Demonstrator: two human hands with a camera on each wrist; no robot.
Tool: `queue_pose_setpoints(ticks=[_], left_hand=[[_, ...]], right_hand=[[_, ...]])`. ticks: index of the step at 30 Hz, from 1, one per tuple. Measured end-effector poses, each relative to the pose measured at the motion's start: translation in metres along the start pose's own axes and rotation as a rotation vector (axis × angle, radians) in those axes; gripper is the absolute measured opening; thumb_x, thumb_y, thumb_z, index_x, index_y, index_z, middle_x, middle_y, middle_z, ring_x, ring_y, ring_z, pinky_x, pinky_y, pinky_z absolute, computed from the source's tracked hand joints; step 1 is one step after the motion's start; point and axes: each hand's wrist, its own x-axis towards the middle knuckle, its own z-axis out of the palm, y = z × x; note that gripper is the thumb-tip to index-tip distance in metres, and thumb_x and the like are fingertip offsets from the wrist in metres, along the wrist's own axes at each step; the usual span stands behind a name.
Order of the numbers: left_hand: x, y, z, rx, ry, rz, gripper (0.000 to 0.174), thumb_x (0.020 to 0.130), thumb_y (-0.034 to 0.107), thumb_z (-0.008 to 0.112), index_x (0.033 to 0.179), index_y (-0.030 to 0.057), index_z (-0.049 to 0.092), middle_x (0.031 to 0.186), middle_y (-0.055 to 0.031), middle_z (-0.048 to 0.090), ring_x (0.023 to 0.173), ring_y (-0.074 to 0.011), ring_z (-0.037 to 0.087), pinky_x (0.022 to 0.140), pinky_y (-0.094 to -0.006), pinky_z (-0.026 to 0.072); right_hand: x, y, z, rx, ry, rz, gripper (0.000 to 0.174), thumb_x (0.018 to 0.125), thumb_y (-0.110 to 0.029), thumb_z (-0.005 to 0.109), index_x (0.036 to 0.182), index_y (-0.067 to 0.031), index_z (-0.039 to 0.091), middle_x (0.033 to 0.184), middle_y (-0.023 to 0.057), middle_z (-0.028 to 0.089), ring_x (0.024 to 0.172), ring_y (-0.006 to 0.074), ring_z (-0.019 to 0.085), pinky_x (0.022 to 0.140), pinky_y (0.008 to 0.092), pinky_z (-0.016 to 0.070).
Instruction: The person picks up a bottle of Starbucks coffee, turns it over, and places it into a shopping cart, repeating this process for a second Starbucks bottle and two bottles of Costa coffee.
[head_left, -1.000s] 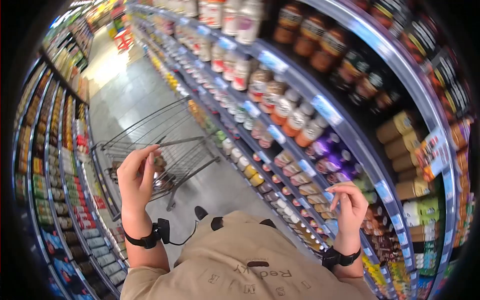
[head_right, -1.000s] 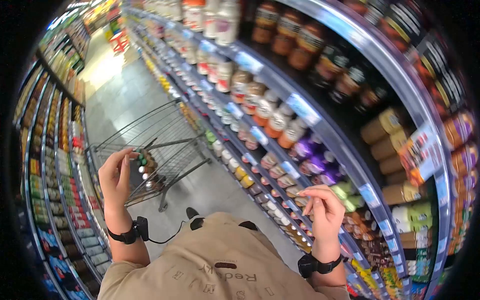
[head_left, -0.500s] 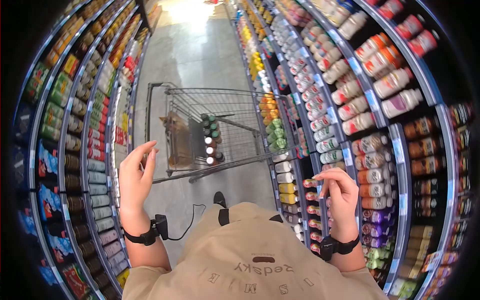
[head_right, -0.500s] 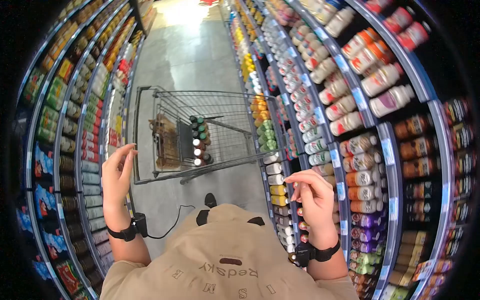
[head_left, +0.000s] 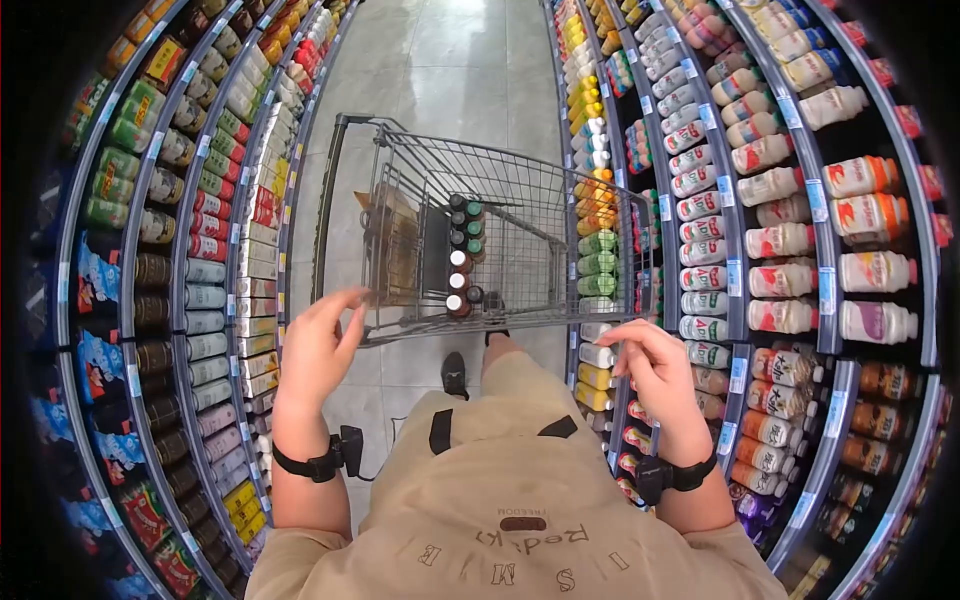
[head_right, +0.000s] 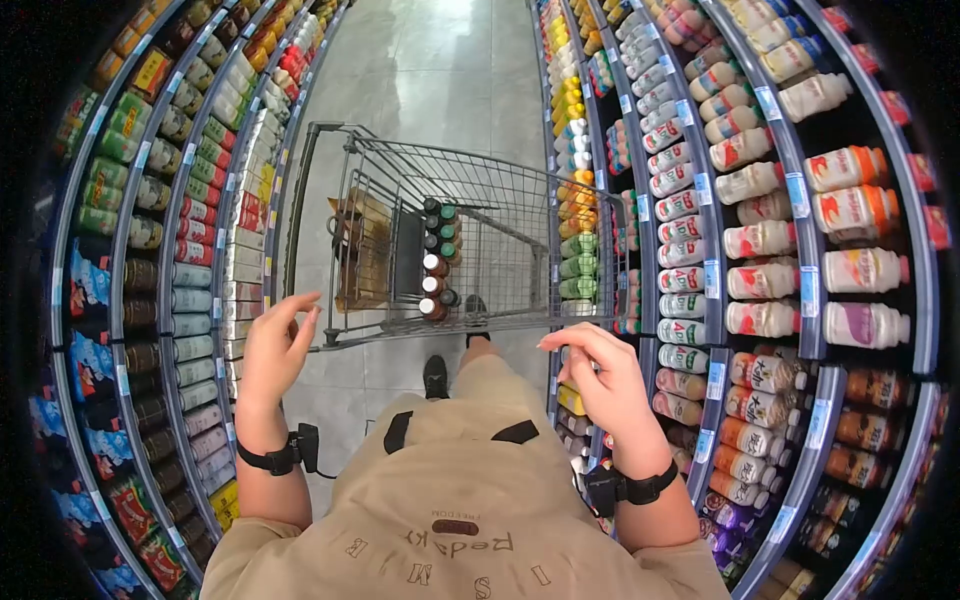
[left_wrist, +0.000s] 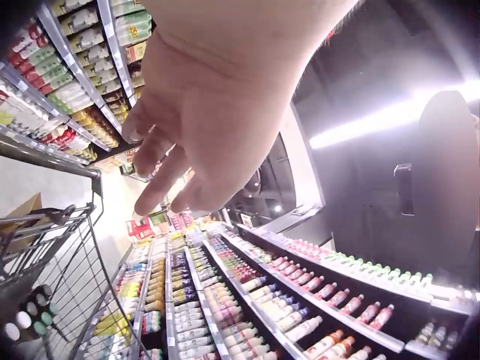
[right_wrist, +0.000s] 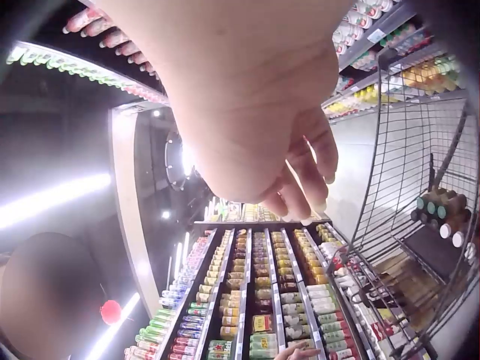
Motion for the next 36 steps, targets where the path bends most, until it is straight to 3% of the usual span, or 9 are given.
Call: queue_pose_setpoints(ticks=[4,7,10,14,15,18,25,29,36], left_hand=[[0.044,0.010,0.034,0.011,-0.122,-0.065,0.025,0.099,0.015,0.070,0.123,0.0078,0.074,0.100,-0.0115,0.077,0.058,-0.0225,0.059,0.060,-0.0351,0.0498],[0.087,0.009,0.072,-0.003,-0.310,-0.157,0.026,0.098,0.017,0.070,0.122,0.0068,0.073,0.099,-0.0132,0.076,0.069,-0.0298,0.068,0.067,-0.0396,0.0541],[0.124,-0.001,0.122,-0.014,-0.357,-0.205,0.025,0.098,0.017,0.070,0.122,0.0072,0.073,0.098,-0.0135,0.076,0.072,-0.0299,0.070,0.070,-0.0395,0.0553],[0.162,-0.052,0.208,0.025,-0.414,-0.252,0.027,0.100,0.018,0.069,0.123,0.0042,0.072,0.099,-0.0161,0.077,0.075,-0.0273,0.072,0.071,-0.0378,0.0544],[0.168,-0.066,0.230,0.018,-0.418,-0.263,0.030,0.099,0.021,0.070,0.124,0.0034,0.070,0.103,-0.0184,0.078,0.093,-0.0362,0.076,0.082,-0.0419,0.0568],[0.187,-0.093,0.291,0.060,-0.493,-0.411,0.037,0.098,0.023,0.071,0.130,0.0044,0.067,0.110,-0.0193,0.078,0.105,-0.0396,0.074,0.091,-0.0450,0.0568],[0.207,-0.130,0.397,0.185,-0.418,-0.451,0.054,0.095,0.028,0.073,0.139,-0.0007,0.061,0.129,-0.0228,0.071,0.121,-0.0404,0.067,0.098,-0.0469,0.0555],[0.217,-0.123,0.421,0.311,-0.504,-0.525,0.057,0.094,0.029,0.074,0.141,0.0006,0.059,0.127,-0.0225,0.070,0.119,-0.0409,0.068,0.097,-0.0478,0.0564],[0.211,-0.143,0.447,0.389,-0.534,-0.490,0.061,0.092,0.030,0.076,0.143,0.0019,0.056,0.123,-0.0231,0.068,0.109,-0.0419,0.071,0.088,-0.0501,0.0591]], right_hand=[[0.044,0.041,-0.008,0.026,-0.072,0.047,0.028,0.099,0.007,0.050,0.116,0.0006,0.072,0.107,0.0088,0.074,0.074,0.0132,0.066,0.071,0.0284,0.0555],[0.082,0.078,-0.007,0.069,-0.113,0.285,0.025,0.100,0.001,0.054,0.116,-0.0017,0.072,0.102,0.0070,0.075,0.074,0.0131,0.067,0.071,0.0289,0.0552],[0.119,0.114,-0.001,0.101,-0.209,0.327,0.022,0.099,-0.003,0.056,0.116,-0.0018,0.071,0.101,0.0072,0.076,0.077,0.0144,0.067,0.071,0.0299,0.0547],[0.172,0.164,0.018,-0.001,-0.308,0.331,0.020,0.099,-0.008,0.058,0.114,-0.0009,0.070,0.103,0.0138,0.075,0.089,0.0278,0.071,0.080,0.0371,0.0556],[0.182,0.185,0.027,-0.025,-0.334,0.323,0.022,0.099,-0.010,0.057,0.115,-0.0008,0.069,0.109,0.0171,0.074,0.099,0.0360,0.071,0.086,0.0433,0.0561],[0.208,0.239,0.060,-0.079,-0.371,0.316,0.024,0.099,-0.013,0.057,0.116,-0.0011,0.068,0.113,0.0185,0.073,0.107,0.0400,0.069,0.092,0.0472,0.0553],[0.260,0.334,0.156,-0.111,-0.462,0.368,0.044,0.097,-0.015,0.058,0.137,0.0009,0.058,0.137,0.0217,0.063,0.123,0.0404,0.063,0.104,0.0470,0.0528],[0.275,0.373,0.193,-0.068,-0.386,0.485,0.059,0.097,-0.016,0.056,0.150,0.0076,0.044,0.149,0.0303,0.054,0.136,0.0437,0.055,0.114,0.0467,0.0469],[0.284,0.419,0.214,-0.056,-0.451,0.537,0.069,0.101,-0.021,0.051,0.160,0.0088,0.031,0.164,0.0322,0.037,0.151,0.0410,0.042,0.122,0.0434,0.0390]])
